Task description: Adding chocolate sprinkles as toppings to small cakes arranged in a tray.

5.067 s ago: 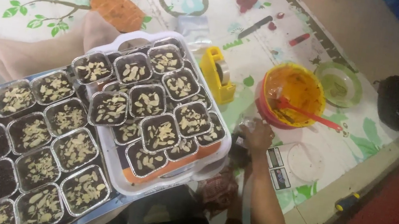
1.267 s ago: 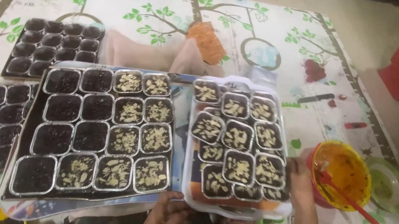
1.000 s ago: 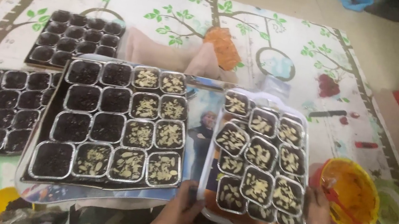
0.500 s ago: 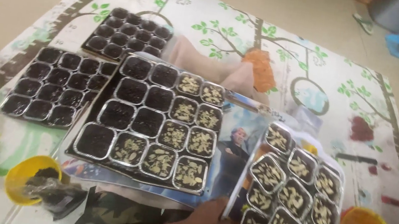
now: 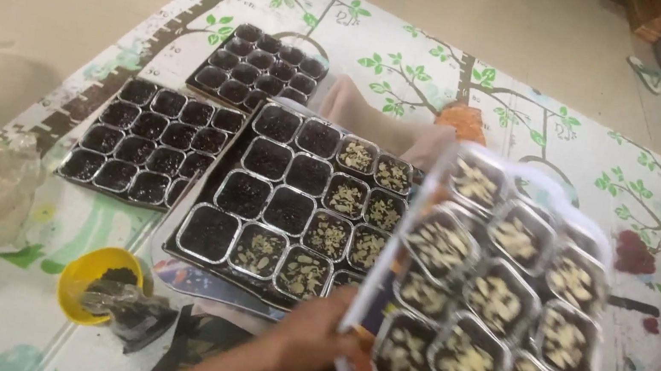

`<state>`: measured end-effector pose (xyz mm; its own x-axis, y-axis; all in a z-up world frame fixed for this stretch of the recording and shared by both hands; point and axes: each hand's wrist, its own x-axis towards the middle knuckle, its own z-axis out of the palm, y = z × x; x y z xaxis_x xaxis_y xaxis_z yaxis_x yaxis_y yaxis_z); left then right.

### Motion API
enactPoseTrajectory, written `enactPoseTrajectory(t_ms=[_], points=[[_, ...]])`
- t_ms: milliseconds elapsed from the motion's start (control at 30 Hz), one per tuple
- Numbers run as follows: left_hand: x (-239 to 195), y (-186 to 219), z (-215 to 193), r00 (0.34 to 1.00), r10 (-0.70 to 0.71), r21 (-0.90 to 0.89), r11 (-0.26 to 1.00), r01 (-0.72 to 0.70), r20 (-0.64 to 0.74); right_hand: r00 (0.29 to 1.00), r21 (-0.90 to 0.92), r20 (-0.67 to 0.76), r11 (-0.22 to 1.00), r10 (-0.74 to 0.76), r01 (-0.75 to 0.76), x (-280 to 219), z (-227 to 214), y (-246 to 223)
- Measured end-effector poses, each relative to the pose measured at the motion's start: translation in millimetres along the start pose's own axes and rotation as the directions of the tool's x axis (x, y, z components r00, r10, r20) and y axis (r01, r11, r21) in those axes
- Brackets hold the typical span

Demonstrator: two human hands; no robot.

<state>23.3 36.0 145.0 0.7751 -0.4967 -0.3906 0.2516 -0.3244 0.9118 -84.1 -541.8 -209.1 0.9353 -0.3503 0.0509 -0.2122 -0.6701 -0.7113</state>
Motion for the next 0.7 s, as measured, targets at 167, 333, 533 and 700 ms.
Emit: enactPoseTrajectory(t_ms=[167, 333, 533, 700], points=[[-12.3, -67.2, -63.6, 0.955, -0.069, 0.102, 0.989, 0.103, -0.287, 0.996, 0.238, -0.026, 0.968, 0.082, -0.074, 37.4, 56.9, -330.2], [-32.2, -108.2, -126.3, 0.909, -0.099, 0.128, 0.978, 0.164, -0.404, 0.939, 0.325, 0.147, 0.882, 0.309, -0.341, 27.8, 100.8, -493.5], [-41.9, -160.4, -163.7, 0.861, -0.168, -0.007, 0.982, 0.188, -0.480, 0.960, 0.317, 0.180, 0.911, 0.214, -0.262, 33.9, 154.6, -491.1], [-32.1, -220.5, -191.1, 0.768, -0.178, -0.039, 0.980, 0.197, -0.615, 0.962, -0.160, 0.212, 0.977, 0.171, -0.139, 37.0, 152.4, -507.2]])
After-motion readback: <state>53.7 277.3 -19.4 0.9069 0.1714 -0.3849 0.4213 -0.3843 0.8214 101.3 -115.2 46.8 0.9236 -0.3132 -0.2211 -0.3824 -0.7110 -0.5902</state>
